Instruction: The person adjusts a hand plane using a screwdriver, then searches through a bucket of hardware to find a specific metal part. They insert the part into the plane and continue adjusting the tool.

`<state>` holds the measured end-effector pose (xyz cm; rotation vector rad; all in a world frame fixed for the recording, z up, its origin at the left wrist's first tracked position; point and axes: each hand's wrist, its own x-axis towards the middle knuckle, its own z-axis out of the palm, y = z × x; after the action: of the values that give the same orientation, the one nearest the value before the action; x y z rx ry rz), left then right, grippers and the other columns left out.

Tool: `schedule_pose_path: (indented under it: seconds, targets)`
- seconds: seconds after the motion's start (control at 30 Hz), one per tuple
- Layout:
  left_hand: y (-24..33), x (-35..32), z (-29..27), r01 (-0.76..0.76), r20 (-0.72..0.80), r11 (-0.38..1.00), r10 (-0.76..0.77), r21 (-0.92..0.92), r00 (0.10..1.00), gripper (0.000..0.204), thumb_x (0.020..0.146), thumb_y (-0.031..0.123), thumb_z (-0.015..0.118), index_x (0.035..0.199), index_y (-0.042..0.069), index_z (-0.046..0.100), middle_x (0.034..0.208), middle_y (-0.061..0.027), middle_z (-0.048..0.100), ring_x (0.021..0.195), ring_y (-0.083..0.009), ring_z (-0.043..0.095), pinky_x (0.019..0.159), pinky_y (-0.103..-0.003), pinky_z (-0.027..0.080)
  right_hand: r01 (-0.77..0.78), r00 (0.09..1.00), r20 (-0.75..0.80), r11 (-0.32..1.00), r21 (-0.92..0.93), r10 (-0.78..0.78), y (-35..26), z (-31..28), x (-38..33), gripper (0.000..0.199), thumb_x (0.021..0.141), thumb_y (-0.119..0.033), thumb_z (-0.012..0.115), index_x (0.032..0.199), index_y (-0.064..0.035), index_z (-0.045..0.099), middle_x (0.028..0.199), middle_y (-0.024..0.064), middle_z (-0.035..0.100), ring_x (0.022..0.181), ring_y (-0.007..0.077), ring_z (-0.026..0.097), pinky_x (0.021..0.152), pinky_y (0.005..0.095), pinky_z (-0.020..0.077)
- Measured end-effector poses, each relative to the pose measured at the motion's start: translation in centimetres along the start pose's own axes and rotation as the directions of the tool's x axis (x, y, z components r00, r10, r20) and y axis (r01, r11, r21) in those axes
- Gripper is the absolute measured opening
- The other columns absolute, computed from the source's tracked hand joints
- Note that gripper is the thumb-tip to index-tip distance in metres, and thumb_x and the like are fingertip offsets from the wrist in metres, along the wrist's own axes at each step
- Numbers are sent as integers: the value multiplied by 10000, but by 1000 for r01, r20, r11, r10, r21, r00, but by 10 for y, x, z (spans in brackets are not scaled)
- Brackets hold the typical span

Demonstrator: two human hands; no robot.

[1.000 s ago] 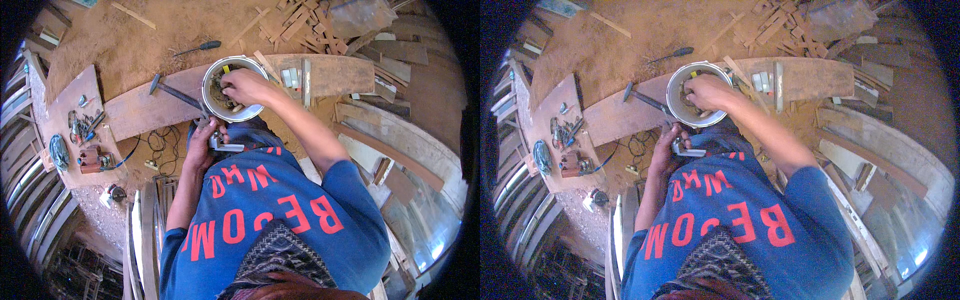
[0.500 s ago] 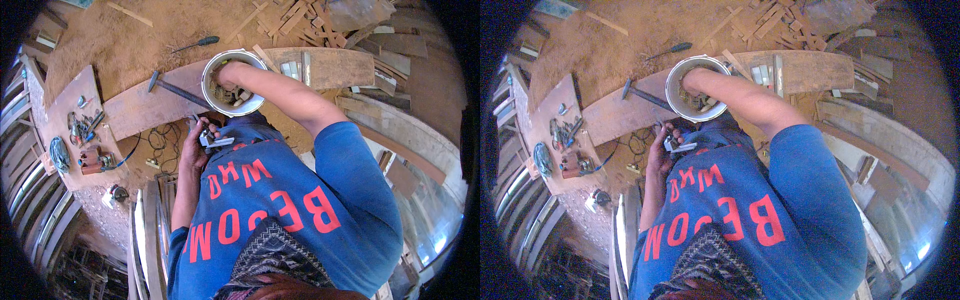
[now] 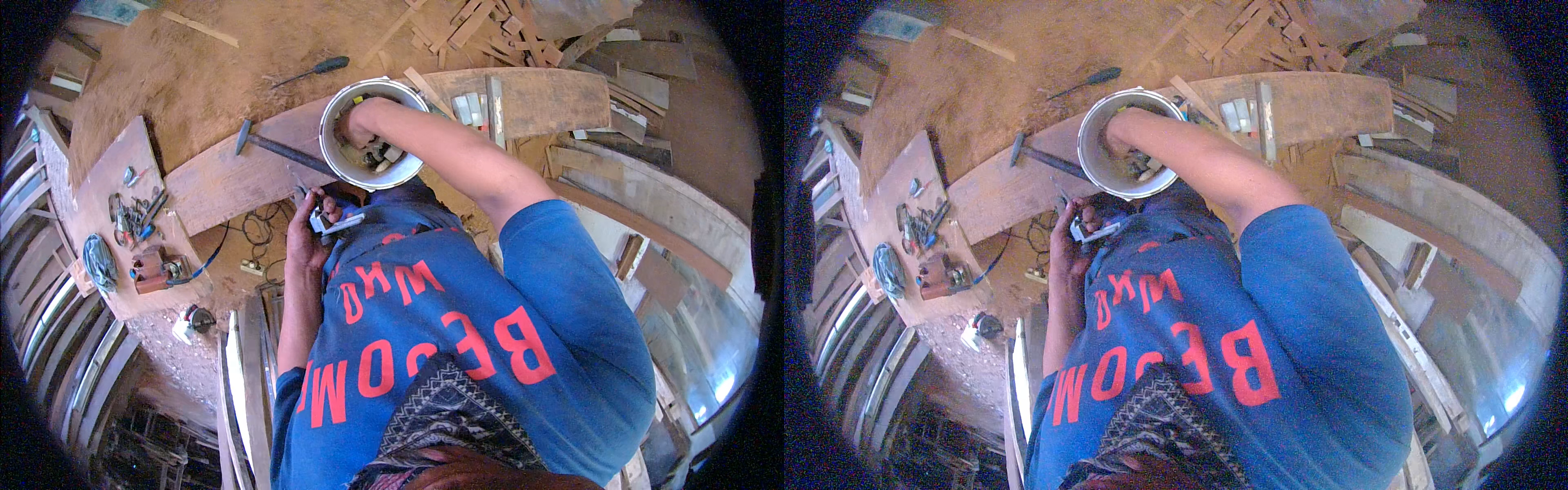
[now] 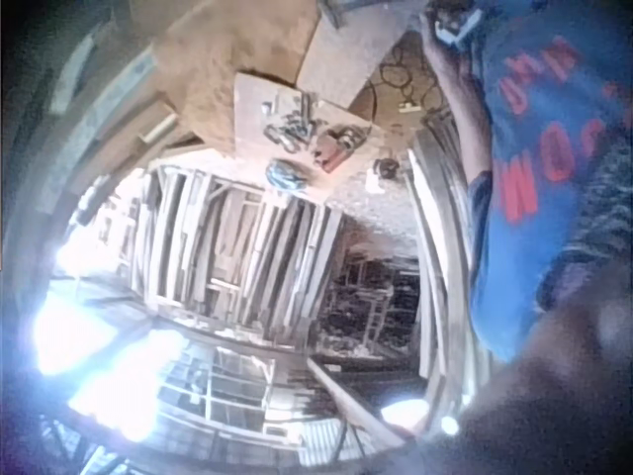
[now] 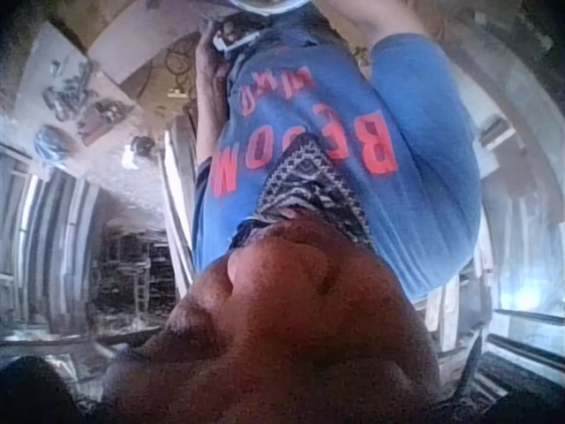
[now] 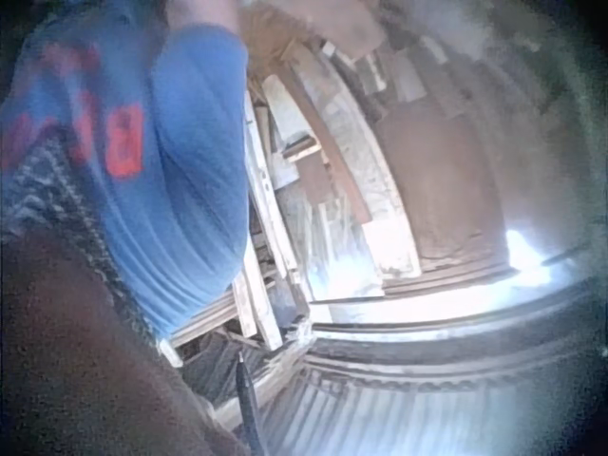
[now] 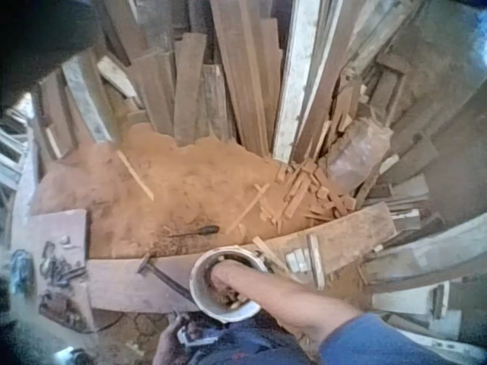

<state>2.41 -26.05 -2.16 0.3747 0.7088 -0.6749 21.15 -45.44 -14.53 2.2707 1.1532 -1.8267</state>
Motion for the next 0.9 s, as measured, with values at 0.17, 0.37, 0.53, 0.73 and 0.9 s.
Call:
schedule_pose_path:
  seconds: [0.17, 0.37, 0.53, 0.73, 0.9]
  targets:
    - [-1, -1, -1, -14, 3, 1000, 14, -13, 1000, 201, 1064, 314, 495, 1119, 129, 552, 843, -47, 578, 731, -191, 574, 854, -438, 540, 156, 988, -9, 988, 18, -156, -30, -12, -47, 441, 804, -211, 745, 1229, -98, 710, 1252, 144, 701, 1153, 334, 660, 976, 475, 521]
    - [1, -1, -8, -46, -25, 998, 45, -49, 999, 204, 1063, 309, 500, 1125, 127, 568, 829, -44, 589, 708, -185, 582, 884, -455, 539, 27, 948, -317, 977, 209, 42, -26, 4, -74, 435, 783, -197, 718, 1197, -63, 717, 1198, 200, 704, 1104, 369, 674, 926, 478, 537]
    - [3, -4, -9, -73, -22, 997, 72, -16, 997, 202, 1062, 305, 505, 1128, 128, 575, 846, -45, 602, 723, -182, 596, 913, -463, 535, 99, 768, -627, 943, 318, 131, -25, -2, -148, 329, 780, -189, 673, 1049, -1, 683, 992, 244, 699, 985, 431, 667, 854, 508, 520]
    - [5, -5, 1, -89, -90, 988, 100, 123, 991, 241, 1048, 330, 534, 1146, 115, 581, 883, -55, 619, 731, -181, 599, 913, -452, 535, 220, 597, -758, 855, 469, 262, -44, 6, -194, 237, 782, -180, 693, 875, 15, 596, 803, 202, 635, 747, 361, 616, 697, 455, 485]
    - [3, -4, 13, -71, -67, 980, 85, 186, 994, 301, 1033, 364, 563, 1155, 90, 589, 944, -69, 648, 783, -186, 632, 876, -393, 545, 465, 501, -789, 659, 591, 354, -71, 27, -218, 210, 803, -170, 708, 850, -23, 567, 749, 111, 600, 699, 193, 563, 666, 374, 469]
